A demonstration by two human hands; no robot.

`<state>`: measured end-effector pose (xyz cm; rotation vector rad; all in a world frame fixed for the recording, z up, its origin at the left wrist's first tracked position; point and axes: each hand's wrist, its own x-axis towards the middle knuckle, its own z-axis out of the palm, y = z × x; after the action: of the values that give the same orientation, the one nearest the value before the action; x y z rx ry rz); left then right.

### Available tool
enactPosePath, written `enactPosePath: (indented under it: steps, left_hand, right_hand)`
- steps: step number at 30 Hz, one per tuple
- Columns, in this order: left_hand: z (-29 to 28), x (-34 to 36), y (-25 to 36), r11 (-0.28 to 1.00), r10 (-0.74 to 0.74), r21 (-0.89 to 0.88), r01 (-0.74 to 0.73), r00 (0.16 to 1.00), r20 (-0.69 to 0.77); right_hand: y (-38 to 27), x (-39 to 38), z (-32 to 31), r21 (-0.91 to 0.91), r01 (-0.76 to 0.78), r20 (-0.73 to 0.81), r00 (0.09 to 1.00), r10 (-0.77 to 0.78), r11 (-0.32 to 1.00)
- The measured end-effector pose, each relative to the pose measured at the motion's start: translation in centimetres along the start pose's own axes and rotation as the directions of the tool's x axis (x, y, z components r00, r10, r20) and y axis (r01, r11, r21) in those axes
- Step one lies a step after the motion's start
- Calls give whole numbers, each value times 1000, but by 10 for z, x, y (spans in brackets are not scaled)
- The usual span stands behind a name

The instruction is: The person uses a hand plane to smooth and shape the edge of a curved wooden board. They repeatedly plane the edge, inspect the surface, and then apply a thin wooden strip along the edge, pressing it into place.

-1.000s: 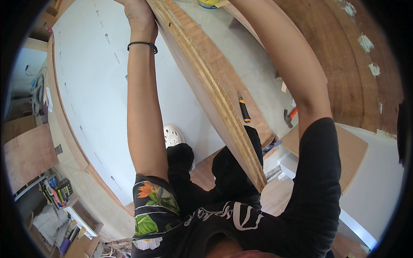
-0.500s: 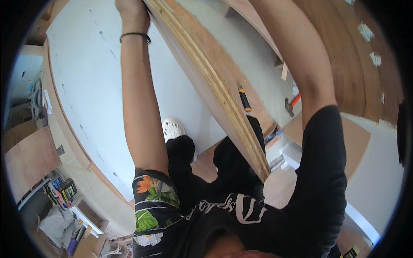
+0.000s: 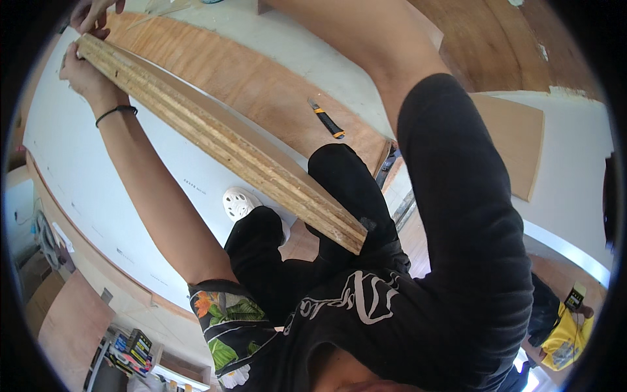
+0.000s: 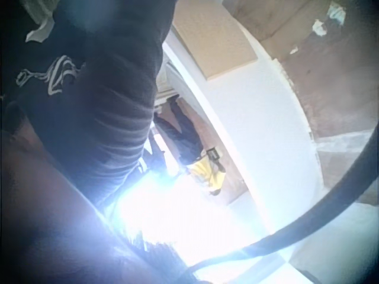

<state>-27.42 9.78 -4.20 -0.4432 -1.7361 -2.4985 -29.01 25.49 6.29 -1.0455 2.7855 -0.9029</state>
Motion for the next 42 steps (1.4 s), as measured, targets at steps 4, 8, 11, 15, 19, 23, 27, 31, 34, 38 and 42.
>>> enactPosePath:
  steps: [4, 8, 11, 15, 19, 23, 27, 31, 34, 38, 42]
  left_hand:
    - [-6, 6, 2, 999, -41, 22, 41, 999, -17]
    - [-10, 11, -3, 999, -42, -20, 41, 999, -35]
    - [-12, 11, -1, 998, -58, -9, 57, 997, -44]
    - [-9, 9, 2, 999, -53, -14, 53, 997, -49]
    - [-11, 7, -3, 1000, -11, 6, 10, 1000, 4]
    - [-15, 5, -4, 996, -20, -85, 21, 1000, 20]
    - [-13, -2, 2, 992, -49, -114, 48, 999, -10]
    - [-6, -13, 6, 996, -5, -94, 6, 1000, 9]
    - [-9, -14, 10, 996, -28, -80, 28, 1000, -1]
    - [-18, -8, 10, 999, -46, 18, 46, 998, -31]
    - [-31, 0, 3, 1000, -22, 4, 22, 1000, -16]
  right_hand:
    - [5, 1, 3, -62, 37, -13, 999, -37, 997]
    - [8, 7, 6, -134, 88, -50, 994, -95, 987]
    - [11, 11, 8, -194, 133, -75, 986, -150, 972]
    - [24, 12, 14, -309, 200, -129, 960, -249, 930]
    - [29, 11, 14, -406, 265, -164, 920, -355, 875]
    - [23, 7, 15, -427, 293, -178, 901, -397, 856]
    - [33, 11, 23, -179, 254, -251, 922, -294, 950]
    - [75, 18, 32, -205, 126, -458, 864, -209, 971]
    - [110, -20, 51, -58, -164, -495, 861, 114, 985]
    - [125, -150, 150, -52, -329, -554, 795, 247, 943]
    - [95, -308, 256, -37, -699, -245, 700, 671, 715]
